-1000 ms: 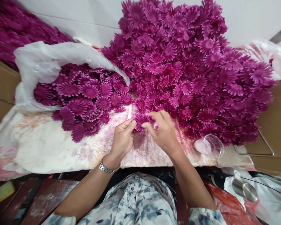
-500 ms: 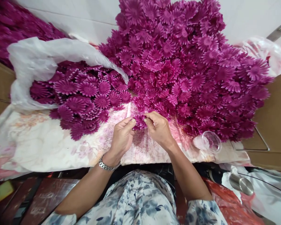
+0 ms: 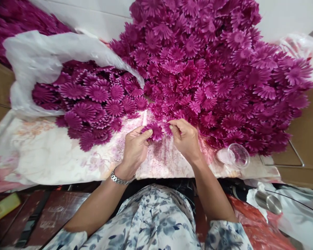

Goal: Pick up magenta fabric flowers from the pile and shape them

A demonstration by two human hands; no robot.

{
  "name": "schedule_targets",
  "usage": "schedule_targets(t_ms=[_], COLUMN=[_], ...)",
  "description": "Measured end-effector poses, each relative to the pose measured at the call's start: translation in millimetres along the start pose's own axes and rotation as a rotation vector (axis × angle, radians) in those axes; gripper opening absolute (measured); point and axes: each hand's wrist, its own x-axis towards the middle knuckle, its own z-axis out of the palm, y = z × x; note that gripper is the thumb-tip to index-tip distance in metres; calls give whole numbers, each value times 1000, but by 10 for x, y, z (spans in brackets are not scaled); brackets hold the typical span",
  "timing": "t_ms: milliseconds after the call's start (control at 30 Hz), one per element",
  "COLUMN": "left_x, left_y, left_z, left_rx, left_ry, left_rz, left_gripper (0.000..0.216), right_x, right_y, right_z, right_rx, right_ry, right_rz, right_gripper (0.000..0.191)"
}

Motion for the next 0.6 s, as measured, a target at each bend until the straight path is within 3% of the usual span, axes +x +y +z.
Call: schedule_targets(t_ms=[167, 400, 467, 600], left_x=[7, 10, 8, 8], left_y=[-10, -29, -18, 5], left_z=[-5, -16, -31, -39], left_rx=[-28, -37, -50, -76], left_ry=[-3, -33, -26, -44], left_rz=[-36, -20, -29, -70], left_gripper=[12, 11, 13, 16], right_x=[-10, 58, 59, 29], right_y=[110, -148, -79, 48], right_z=[-148, 128, 107, -61], right_rx=[-417, -32, -79, -398], right_ry=[59, -96, -45, 38], right_rz=[-69, -119, -66, -47], right_gripper=[23, 12, 13, 20])
